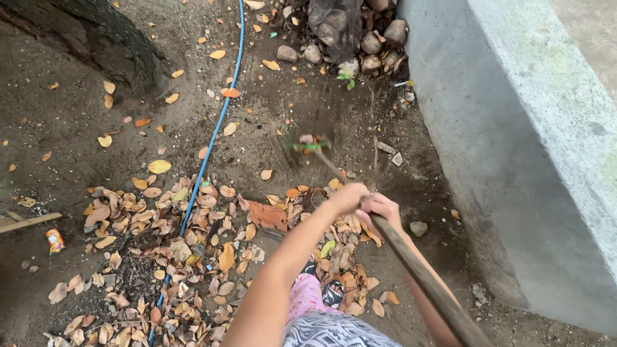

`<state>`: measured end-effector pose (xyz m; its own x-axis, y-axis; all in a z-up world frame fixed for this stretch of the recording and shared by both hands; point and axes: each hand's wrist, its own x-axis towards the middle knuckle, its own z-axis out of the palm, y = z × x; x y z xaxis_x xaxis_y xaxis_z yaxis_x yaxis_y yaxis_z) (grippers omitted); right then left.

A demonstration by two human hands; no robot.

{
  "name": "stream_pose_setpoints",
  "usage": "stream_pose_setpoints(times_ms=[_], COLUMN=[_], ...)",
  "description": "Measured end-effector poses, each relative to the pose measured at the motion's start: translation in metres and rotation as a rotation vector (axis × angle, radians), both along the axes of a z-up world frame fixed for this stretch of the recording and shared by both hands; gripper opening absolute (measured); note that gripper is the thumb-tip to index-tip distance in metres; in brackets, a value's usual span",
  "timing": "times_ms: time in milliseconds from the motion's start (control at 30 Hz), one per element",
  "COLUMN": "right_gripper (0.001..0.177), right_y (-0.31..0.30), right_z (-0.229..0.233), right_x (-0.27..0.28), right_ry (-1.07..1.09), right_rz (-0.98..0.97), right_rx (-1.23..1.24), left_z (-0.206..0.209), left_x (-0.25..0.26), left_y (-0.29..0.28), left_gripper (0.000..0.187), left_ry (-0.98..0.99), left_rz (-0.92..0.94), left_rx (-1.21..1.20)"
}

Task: Sweep dry leaves and debris from the ground using a rake or stick.

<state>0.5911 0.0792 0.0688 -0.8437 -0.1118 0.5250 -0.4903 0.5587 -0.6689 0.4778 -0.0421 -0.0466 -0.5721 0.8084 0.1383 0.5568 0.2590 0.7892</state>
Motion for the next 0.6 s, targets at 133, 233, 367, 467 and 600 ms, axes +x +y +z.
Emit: stream_pose_setpoints(times_ms=[133,233,367,467,600], right_gripper=[0.019,0.021,0.024,0.025,0.022], right_y=[0.015,0.013,-0.001,-0.016,-0.046], right_z=[0.029,0.07,0.12,0.117,0.065], right_x=[0.018,0.028,0.023,0.008,-0.031], right_ry=[0.028,0.095,0.23,0.272,0.19], right_rz=[0.105,0.16,0.382,0.463,0.301], right_rx=[0.011,-0.126,-0.255,-0.274,-0.134], left_z=[0.05,0.083,0.119,0.107,0.077], left_x=[0.027,0.042,0.051,0.036,-0.016], left_y=[0.003,-0.001,-0.015,-0.031,-0.066], left_gripper=[0.013,0.015,0.02,0.022,0.017], left_ry=[0.057,0.083,0.133,0.176,0.171], left_rz=[-0.089,-0.138,-0.081,-0.019,0.119], left_rx=[0.043,0.122,0.249,0.261,0.133])
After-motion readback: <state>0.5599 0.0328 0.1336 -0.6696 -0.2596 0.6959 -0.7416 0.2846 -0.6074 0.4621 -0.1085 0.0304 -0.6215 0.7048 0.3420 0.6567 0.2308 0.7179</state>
